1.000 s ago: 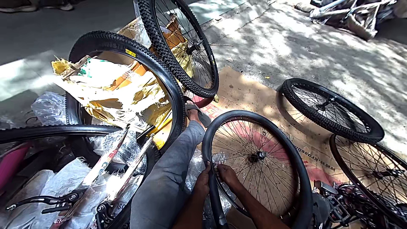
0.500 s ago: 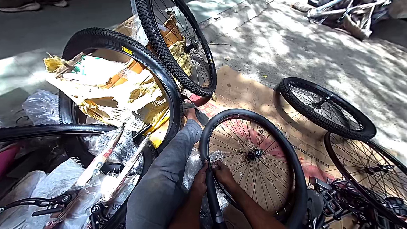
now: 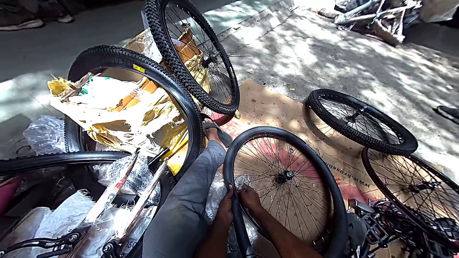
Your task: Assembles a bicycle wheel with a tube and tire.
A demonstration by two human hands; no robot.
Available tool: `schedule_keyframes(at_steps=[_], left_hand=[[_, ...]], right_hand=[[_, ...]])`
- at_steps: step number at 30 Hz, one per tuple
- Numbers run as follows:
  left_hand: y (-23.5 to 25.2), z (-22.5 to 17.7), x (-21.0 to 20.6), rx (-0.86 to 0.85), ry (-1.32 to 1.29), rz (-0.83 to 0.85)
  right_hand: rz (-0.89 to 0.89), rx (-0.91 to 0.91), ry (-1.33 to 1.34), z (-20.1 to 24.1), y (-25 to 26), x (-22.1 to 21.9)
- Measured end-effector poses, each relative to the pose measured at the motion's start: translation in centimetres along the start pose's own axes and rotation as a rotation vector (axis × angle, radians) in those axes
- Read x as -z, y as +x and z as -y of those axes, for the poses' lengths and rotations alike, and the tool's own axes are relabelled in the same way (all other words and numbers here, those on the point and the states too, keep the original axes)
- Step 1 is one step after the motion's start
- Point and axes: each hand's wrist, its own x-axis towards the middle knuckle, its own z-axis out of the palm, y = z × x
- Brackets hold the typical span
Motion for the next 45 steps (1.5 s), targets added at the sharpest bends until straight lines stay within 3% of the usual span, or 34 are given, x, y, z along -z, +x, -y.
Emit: schedule_keyframes(at_steps=[3, 7, 12, 13, 14, 16, 17, 20, 23, 25, 28, 30, 32, 34, 35, 37, 40, 42, 45], left_hand=[[-0.2, 0.1, -0.3, -0.096, 0.052, -0.021], [-0.4, -0.3, -0.9, -0.226, 0.162, -0.074], [-0.3, -1.2, -1.3, -0.248, 0.436, -0.214], [-0.4, -1.3, -1.4, -0.258, 0.449, -0.241], [-0.7, -1.2, -1.5, -0.278, 0.457, -0.261], [-1.4, -0.8, -1.6, -0.328, 0.454, -0.278], [-1.8, -0.6, -1.6, -0.340, 0.446, -0.272], [-2.6, -1.1, -1.4, -0.289, 0.465, -0.160], [-2.9, -3.1, -0.4, -0.236, 0.558, -0.024], [-3.2, -3.8, -0.5, -0.273, 0.600, 0.016], [-4.1, -3.4, -1.1, -0.470, 0.596, 0.050], [-4.2, -2.7, -1.6, -0.609, 0.529, 0.026], [-4.0, -2.6, -2.0, -0.695, 0.560, -0.013], [-3.9, -2.7, -1.9, -0.734, 0.618, -0.062], [-3.9, -2.7, -1.6, -0.724, 0.648, -0.063], [-3.8, -2.9, -1.6, -0.646, 0.722, -0.035], [-4.3, -3.0, -1.1, -0.560, 0.917, 0.002], [-3.8, -2.8, -0.8, -0.560, 1.048, 0.009], [-3.2, -2.9, -1.3, -0.606, 1.220, 0.055]], right_hand=[[0.001, 0.117, -0.040, -0.8, -0.2, 0.2], [0.017, 0.488, -0.208, -3.7, -4.6, 0.6], [0.330, 0.951, -0.806, -10.9, -13.3, 6.6], [0.422, 0.962, -0.916, -12.6, -14.8, 8.1], [0.536, 0.857, -1.029, -13.6, -16.5, 9.9], [0.749, 0.512, -1.195, -13.6, -19.9, 13.3], [0.765, 0.422, -1.171, -14.3, -20.8, 14.8], [0.713, 0.412, -1.139, -15.9, -21.1, 17.6], [0.798, 0.376, -1.118, -12.5, -21.0, 19.4], [0.858, 0.570, -0.786, -9.1, -22.2, 23.0], [0.937, 0.802, -0.074, -0.2, -24.6, 29.9], [0.760, 0.843, 0.207, 3.5, -21.1, 33.2], [0.341, 0.760, 0.126, 3.7, -13.5, 36.0], [-0.163, 0.558, -0.139, -0.4, -4.0, 34.7], [-0.268, 0.439, -0.202, -3.6, -0.2, 32.7], [-0.329, 0.230, -0.245, -10.0, 3.7, 27.2], [-0.331, 0.254, -0.191, -16.4, 2.3, 19.4], [-0.290, 0.285, -0.115, -19.5, 0.2, 18.1], [-0.208, 0.286, -0.319, -21.3, -2.0, 19.5]])
